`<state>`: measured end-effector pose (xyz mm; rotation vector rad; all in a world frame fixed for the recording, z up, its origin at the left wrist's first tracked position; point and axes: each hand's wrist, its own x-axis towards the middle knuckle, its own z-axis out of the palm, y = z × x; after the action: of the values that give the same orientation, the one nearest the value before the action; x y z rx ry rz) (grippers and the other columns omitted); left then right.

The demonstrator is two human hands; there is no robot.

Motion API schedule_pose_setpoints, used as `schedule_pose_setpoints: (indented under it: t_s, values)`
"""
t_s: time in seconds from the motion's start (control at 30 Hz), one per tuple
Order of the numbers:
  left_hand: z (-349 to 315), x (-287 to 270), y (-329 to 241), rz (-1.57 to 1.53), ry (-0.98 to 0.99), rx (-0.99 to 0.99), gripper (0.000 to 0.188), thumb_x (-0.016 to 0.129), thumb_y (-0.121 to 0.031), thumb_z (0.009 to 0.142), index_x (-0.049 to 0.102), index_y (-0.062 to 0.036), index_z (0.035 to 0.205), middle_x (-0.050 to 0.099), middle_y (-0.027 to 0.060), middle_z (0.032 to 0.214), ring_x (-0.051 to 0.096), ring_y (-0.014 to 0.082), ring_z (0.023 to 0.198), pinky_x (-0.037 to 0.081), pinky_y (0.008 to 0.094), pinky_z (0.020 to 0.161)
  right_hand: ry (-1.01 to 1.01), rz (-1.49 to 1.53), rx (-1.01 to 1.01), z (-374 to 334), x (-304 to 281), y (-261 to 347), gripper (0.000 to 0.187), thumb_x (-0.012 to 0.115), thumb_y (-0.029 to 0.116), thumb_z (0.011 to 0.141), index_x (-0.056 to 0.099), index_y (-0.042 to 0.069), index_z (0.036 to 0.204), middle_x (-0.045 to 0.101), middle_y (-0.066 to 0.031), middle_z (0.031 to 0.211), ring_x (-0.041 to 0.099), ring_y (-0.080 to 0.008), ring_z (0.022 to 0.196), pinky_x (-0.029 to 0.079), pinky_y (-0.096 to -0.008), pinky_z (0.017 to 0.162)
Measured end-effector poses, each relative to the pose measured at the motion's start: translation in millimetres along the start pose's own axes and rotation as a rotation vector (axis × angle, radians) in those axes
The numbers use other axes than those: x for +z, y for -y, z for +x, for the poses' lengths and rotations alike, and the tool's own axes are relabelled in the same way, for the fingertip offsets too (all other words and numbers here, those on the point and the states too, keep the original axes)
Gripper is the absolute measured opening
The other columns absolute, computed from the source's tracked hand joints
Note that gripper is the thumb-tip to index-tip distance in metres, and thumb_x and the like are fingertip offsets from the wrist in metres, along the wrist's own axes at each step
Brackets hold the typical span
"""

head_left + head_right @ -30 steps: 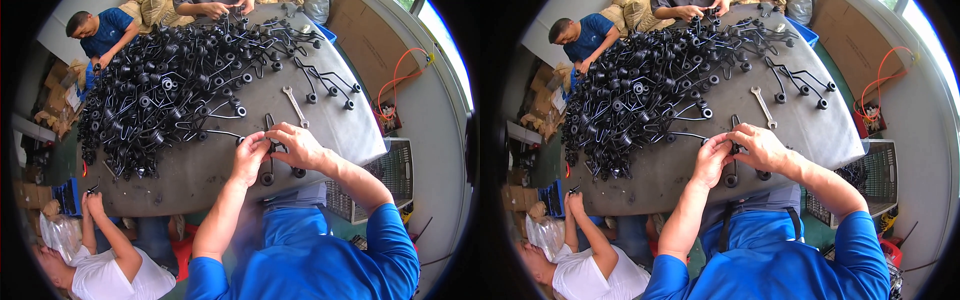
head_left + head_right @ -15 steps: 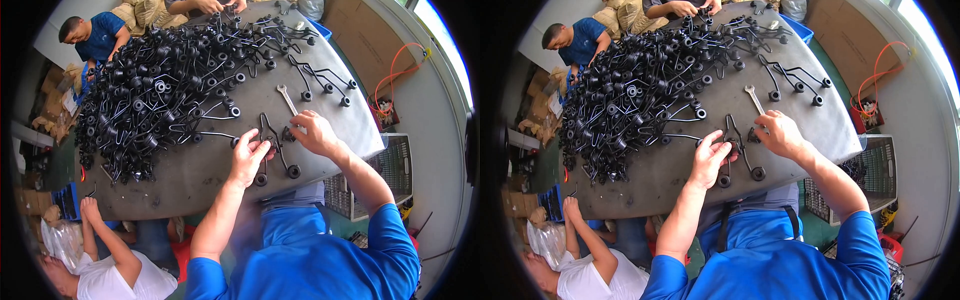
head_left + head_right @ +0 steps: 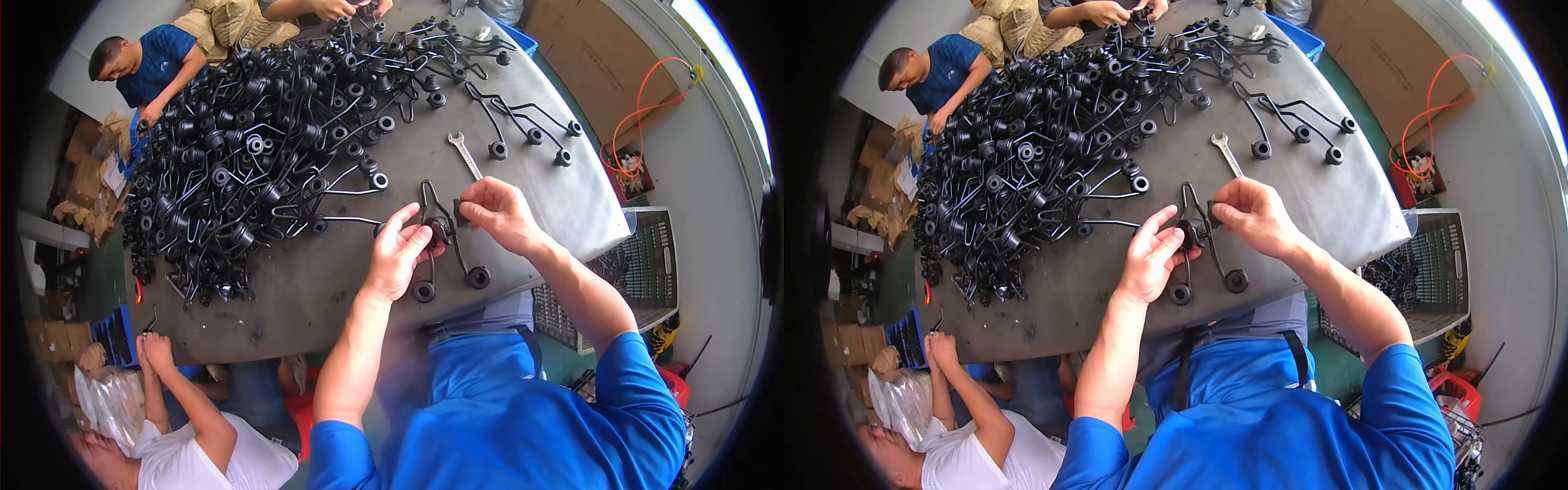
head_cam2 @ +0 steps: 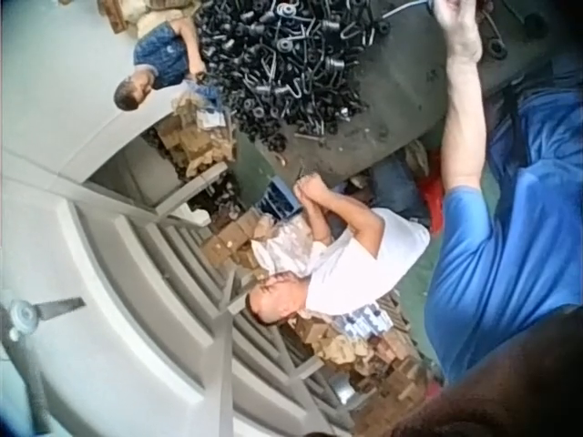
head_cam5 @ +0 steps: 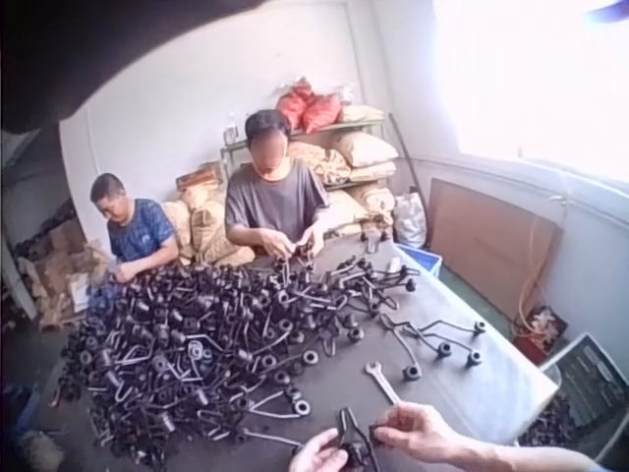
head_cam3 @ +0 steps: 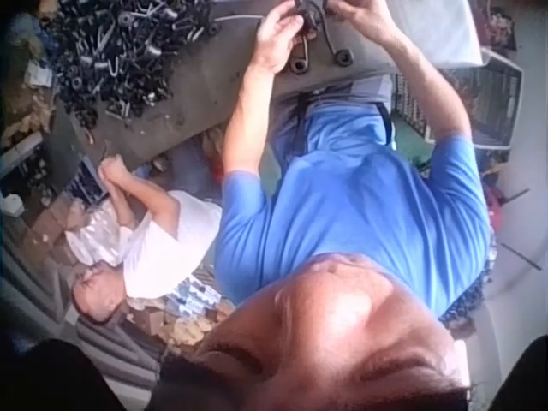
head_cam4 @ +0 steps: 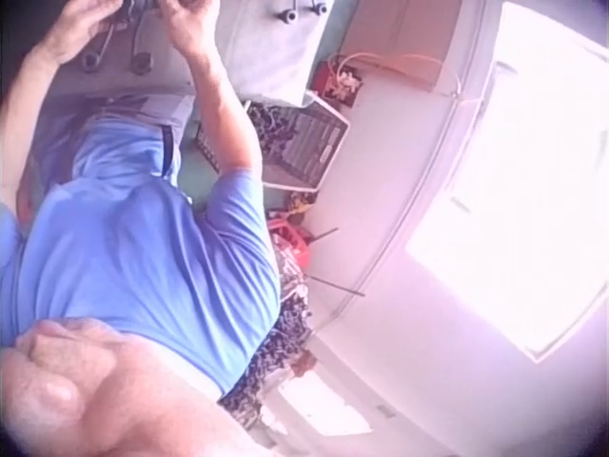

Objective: Assemble black mechanical components by hand at a workshop table.

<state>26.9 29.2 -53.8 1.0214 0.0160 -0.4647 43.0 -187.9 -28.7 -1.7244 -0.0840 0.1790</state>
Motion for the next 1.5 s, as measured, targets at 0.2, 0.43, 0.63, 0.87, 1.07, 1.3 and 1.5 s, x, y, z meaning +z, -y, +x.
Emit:
schedule_pose_setpoints:
  t_s: [0.2, 0.43, 0.63, 0.87, 1.07, 1.3, 1.5]
  values:
    - [3, -4, -4, -0.004, 0.035, -0.004, 0.062, 0.062, -0.014, 0.096, 0.027, 0.0031, 0.144, 0.065, 0.0138, 0.108, 0.066, 0.019, 0.093, 0.057, 0.0361, 0.083, 0.066, -0.008, 0.225, -8, 11, -2, 0.019, 0.068, 0.014, 0.089, 0.061, -0.001, 0.097, 0.065, -0.0044, 0.074, 0.061, -0.0098, 0.065, 0.05, -0.0253, 0.058]
    - [1, 2, -8, 0.063, -0.025, -0.048, 0.057, 0.064, -0.01, 0.094, 0.034, 0.0022, 0.14, 0.065, 0.0121, 0.107, 0.065, 0.0183, 0.095, 0.056, 0.035, 0.082, 0.004, -0.146, 0.192, -14, 11, 12, 0.019, 0.066, 0.012, 0.085, 0.063, -0.003, 0.097, 0.067, -0.0078, 0.074, 0.063, -0.0121, 0.069, 0.052, -0.0284, 0.064]
    - [3, 11, -15, 0.216, -0.113, -0.076, 0.059, 0.074, -0.008, 0.086, 0.041, 0.0041, 0.134, 0.067, 0.0111, 0.101, 0.066, 0.017, 0.089, 0.054, 0.0285, 0.076, 0.003, -0.131, 0.146, -18, 14, 15, 0.021, 0.065, 0.011, 0.086, 0.063, -0.005, 0.1, 0.07, -0.0107, 0.078, 0.064, -0.0128, 0.071, 0.053, -0.029, 0.066]
    - [6, 18, -18, 0.397, -0.18, -0.042, 0.051, 0.077, -0.007, 0.083, 0.048, 0.0036, 0.125, 0.067, 0.0105, 0.096, 0.066, 0.0154, 0.082, 0.054, 0.0265, 0.072, -0.024, -0.252, -0.11, -46, 25, 18, 0.028, 0.064, 0.006, 0.083, 0.061, -0.006, 0.109, 0.068, -0.0147, 0.087, 0.066, -0.0205, 0.075, 0.053, -0.0316, 0.07]
    - [6, 16, -11, 0.429, -0.168, 0.009, 0.052, 0.078, -0.009, 0.082, 0.049, 0.0021, 0.124, 0.066, 0.0091, 0.092, 0.064, 0.0134, 0.076, 0.054, 0.0257, 0.067, -0.041, -0.383, -0.267, -54, 33, 20, 0.032, 0.065, 0.005, 0.081, 0.061, -0.004, 0.111, 0.065, -0.0169, 0.089, 0.066, -0.0303, 0.078, 0.054, -0.0375, 0.071]
    - [5, 11, -9, 0.164, -0.169, -0.141, 0.051, 0.069, -0.013, 0.09, 0.043, -0.0026, 0.133, 0.061, 0.006, 0.095, 0.061, 0.0146, 0.072, 0.051, 0.0272, 0.06, -0.222, -0.903, -0.479, -18, -5, 7, 0.025, 0.07, 0.009, 0.078, 0.067, 0.002, 0.103, 0.065, -0.0137, 0.107, 0.058, -0.0335, 0.111, 0.046, -0.0442, 0.096]
    - [11, 21, -12, -0.022, -0.144, -0.179, 0.042, 0.061, -0.034, 0.096, 0.05, -0.0084, 0.128, 0.061, 0.0069, 0.091, 0.055, 0.0153, 0.062, 0.042, 0.0275, 0.051, -0.184, -0.959, -0.573, -13, -5, -17, 0.018, 0.07, 0.011, 0.074, 0.066, 0.004, 0.09, 0.062, -0.0114, 0.11, 0.051, -0.0339, 0.118, 0.037, -0.0498, 0.105]
